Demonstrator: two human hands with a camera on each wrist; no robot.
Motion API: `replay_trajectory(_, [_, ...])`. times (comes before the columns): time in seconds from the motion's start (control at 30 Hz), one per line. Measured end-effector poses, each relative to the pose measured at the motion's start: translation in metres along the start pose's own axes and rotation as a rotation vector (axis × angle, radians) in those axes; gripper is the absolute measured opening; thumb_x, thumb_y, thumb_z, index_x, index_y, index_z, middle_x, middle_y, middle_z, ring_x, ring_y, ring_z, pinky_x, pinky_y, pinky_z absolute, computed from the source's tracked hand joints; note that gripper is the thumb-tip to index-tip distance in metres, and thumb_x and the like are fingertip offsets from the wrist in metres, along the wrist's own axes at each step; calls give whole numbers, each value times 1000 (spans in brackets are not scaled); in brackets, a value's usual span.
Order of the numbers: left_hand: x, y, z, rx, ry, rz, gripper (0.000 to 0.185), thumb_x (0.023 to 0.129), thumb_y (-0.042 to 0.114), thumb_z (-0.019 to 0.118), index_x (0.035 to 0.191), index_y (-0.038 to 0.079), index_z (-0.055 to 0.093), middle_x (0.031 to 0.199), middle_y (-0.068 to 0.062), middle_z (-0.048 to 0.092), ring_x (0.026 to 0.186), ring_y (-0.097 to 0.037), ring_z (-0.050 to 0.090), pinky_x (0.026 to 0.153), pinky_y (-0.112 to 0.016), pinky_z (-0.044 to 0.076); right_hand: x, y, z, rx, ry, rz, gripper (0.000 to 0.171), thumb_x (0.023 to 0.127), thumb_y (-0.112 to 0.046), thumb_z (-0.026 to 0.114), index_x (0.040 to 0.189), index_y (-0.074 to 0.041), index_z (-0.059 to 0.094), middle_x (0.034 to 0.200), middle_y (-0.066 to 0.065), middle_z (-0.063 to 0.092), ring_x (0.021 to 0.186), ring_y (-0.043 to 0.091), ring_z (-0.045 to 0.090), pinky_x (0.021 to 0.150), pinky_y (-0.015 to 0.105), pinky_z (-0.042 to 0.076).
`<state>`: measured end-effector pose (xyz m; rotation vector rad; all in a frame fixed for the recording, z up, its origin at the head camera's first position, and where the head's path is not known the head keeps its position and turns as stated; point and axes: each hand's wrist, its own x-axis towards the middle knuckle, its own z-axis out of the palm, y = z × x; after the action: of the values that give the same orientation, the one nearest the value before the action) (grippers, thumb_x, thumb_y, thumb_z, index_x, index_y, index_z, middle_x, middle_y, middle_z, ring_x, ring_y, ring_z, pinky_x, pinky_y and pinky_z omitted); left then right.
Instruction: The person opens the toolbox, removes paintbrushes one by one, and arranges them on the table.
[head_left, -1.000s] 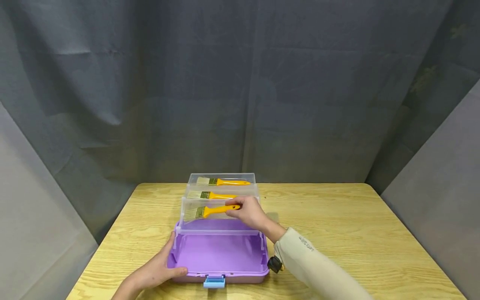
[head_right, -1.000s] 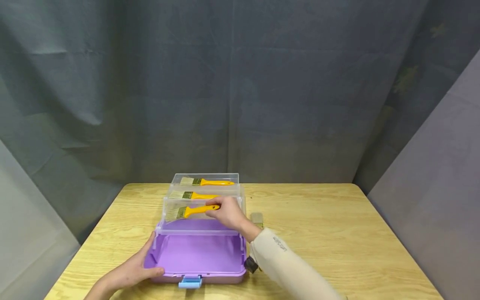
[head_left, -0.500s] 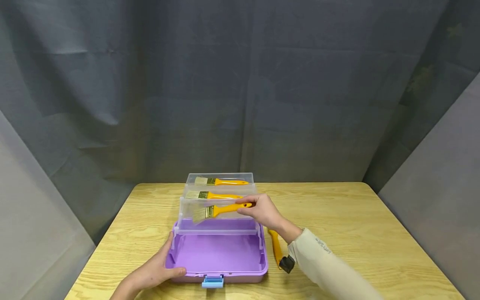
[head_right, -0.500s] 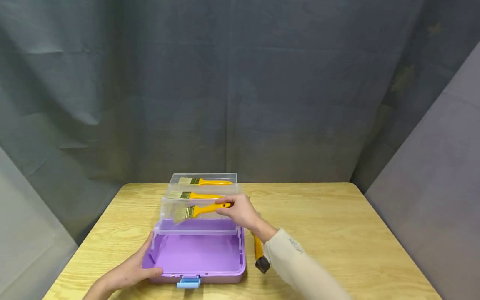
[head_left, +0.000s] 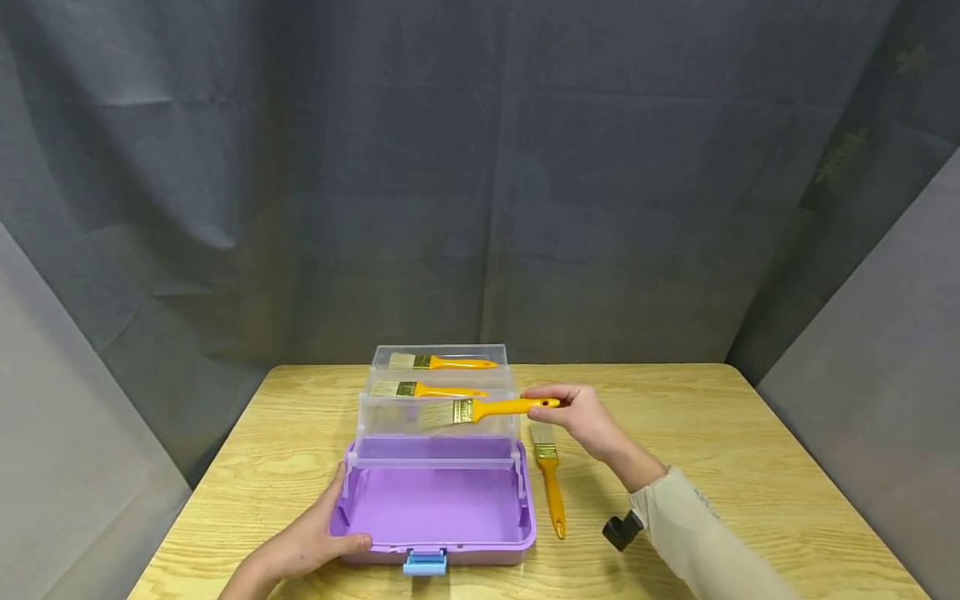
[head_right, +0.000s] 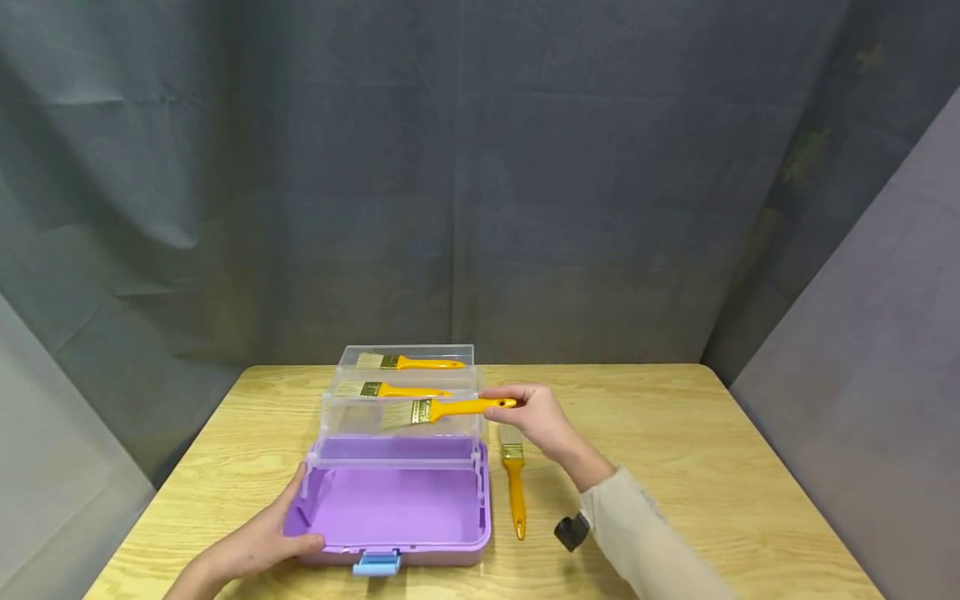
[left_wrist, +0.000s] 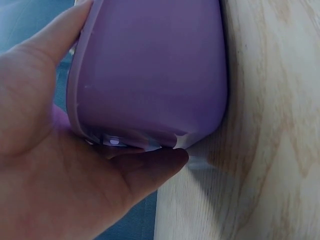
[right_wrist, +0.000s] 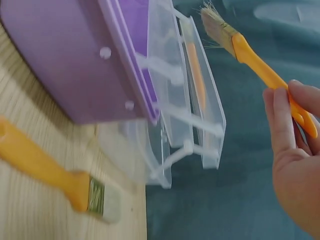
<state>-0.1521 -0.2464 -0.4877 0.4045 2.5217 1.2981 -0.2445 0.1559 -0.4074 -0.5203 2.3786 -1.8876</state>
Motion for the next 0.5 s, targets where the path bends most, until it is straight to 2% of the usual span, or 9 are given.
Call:
replay_trajectory(0.07, [0, -1, 0, -4, -3, 2, 116, 81, 33, 74, 148, 3, -15, 153, -27, -9, 138, -43, -1, 108, -58, 4, -1, 12, -10, 18, 17, 9, 36, 82, -8, 73, 114, 6, 66, 114, 18, 65, 89, 13, 65, 79, 24, 53])
replay_trajectory(0.27, [-1, 2, -1, -11, -6, 1, 116, 81, 33, 74, 148, 3, -16, 152, -27, -10, 138, -43, -2, 108, -58, 3, -10, 24, -34, 70, 54, 48, 41, 82, -9, 74, 117, 8, 63, 112, 14, 67, 90, 14, 65, 79, 27, 53])
replay_trajectory(0.5, [-1, 2, 0, -1, -4, 8, 116, 81, 33, 74, 148, 3, -16, 153, -28, -10, 138, -43, -1, 108, -58, 4, -24, 34, -63, 250, 28, 84, 44, 84, -3, 70, 121, 14, 55, 108, 5, 67, 94, 14, 65, 86, 33, 52])
